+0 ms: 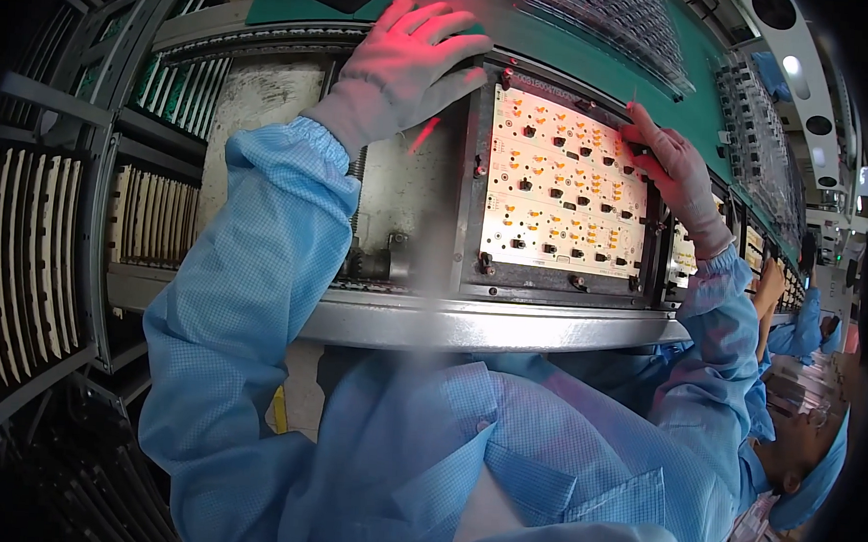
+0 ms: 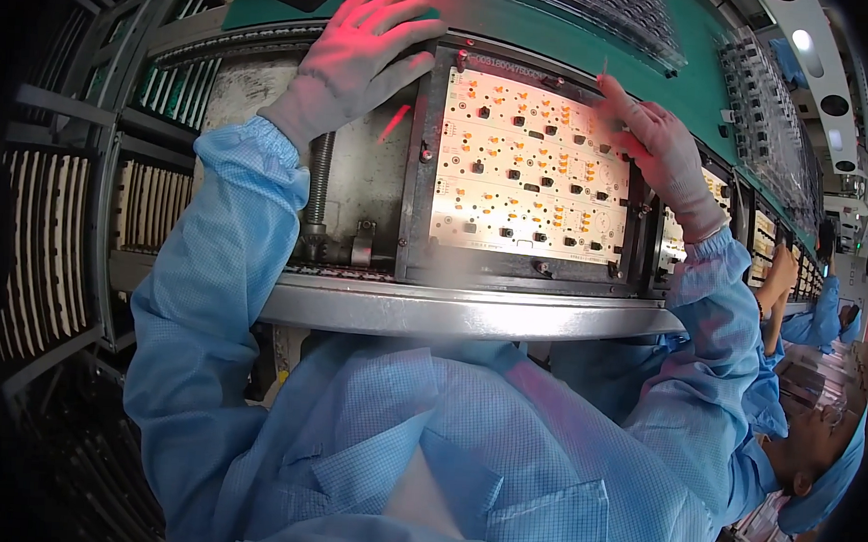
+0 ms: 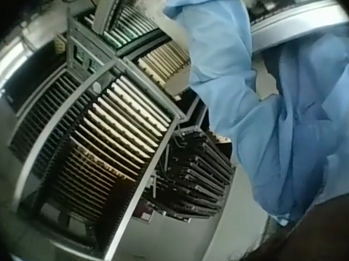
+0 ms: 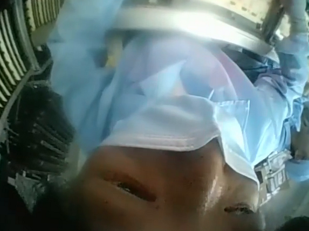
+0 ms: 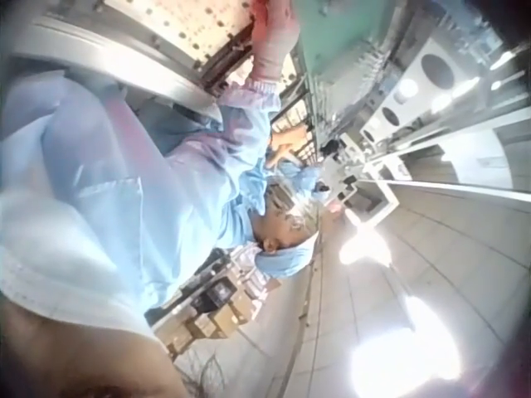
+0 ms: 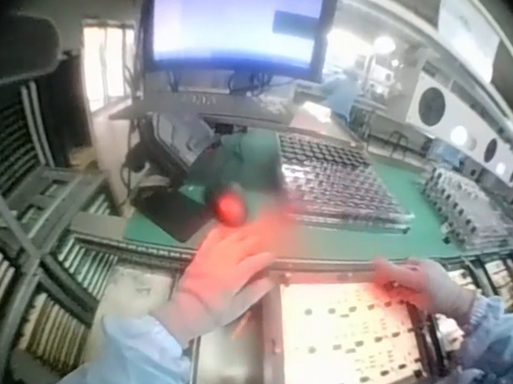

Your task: Assemble and inspect electronic circuit boards on a production line.

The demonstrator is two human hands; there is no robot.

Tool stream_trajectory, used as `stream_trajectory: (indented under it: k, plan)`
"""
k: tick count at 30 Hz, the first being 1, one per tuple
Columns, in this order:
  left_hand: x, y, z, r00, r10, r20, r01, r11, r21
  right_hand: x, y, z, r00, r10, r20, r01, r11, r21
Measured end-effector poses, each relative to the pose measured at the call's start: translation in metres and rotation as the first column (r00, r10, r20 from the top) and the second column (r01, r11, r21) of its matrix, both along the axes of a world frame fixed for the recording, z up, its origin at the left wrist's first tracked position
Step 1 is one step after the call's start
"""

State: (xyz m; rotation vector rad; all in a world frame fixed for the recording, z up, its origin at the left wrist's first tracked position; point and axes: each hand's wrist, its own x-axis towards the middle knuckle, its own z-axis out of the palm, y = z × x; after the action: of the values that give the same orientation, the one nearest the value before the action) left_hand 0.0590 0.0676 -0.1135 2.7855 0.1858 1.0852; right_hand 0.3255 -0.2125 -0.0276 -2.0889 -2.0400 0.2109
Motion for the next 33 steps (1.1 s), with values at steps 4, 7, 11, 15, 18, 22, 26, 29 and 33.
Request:
stream_trajectory:
  k: [4, 7, 11, 15, 18, 22, 26, 29, 33]
  plan:
    - [-0.002, -0.003, 0.015, 0.999, -0.002, -0.037, 0.006, 0.993, 0.119, 0.000, -0.001, 0.003, 1.000, 0.004, 0.014, -0.003, 1.000, -0.030]
    - [-0.003, -0.001, 0.016, 0.998, -0.010, -0.063, 0.017, 0.994, 0.110, 0.001, -0.002, 0.001, 0.997, 0.060, 0.051, -0.062, 0.998, 0.026]
    - [-0.004, -0.002, 0.020, 0.992, -0.033, -0.118, 0.038, 0.998, 0.039, 0.005, -0.001, 0.002, 0.992, 0.086, 0.094, -0.088, 0.996, 0.013]
    - [-0.007, -0.001, 0.017, 0.994, -0.023, -0.110, 0.026, 0.999, 0.027, 0.007, 0.001, 0.004, 0.987, 0.087, 0.138, -0.081, 0.996, -0.047]
    - [-0.007, 0.000, 0.014, 0.994, -0.012, -0.106, 0.016, 0.999, 0.040, 0.006, 0.003, 0.005, 0.986, 0.088, 0.141, -0.080, 0.995, -0.062]
    - [-0.007, 0.001, 0.013, 0.993, -0.028, -0.111, 0.034, 0.998, 0.060, 0.003, 0.001, 0.004, 0.983, 0.119, 0.138, -0.116, 0.993, -0.029]
    - [-0.009, 0.000, 0.013, 0.991, -0.040, -0.126, 0.047, 0.997, 0.055, 0.006, 0.000, 0.006, 0.887, 0.176, 0.427, -0.109, 0.978, -0.176]
    - [-0.007, 0.003, 0.010, 0.994, 0.004, -0.110, 0.011, 0.991, 0.136, 0.009, -0.001, 0.005, 0.850, 0.222, 0.479, -0.164, 0.973, -0.160]
    - [-0.007, 0.009, 0.001, 0.998, -0.041, -0.055, 0.044, 0.997, 0.060, 0.005, -0.003, 0.023, 0.970, 0.103, 0.220, -0.090, 0.994, -0.069]
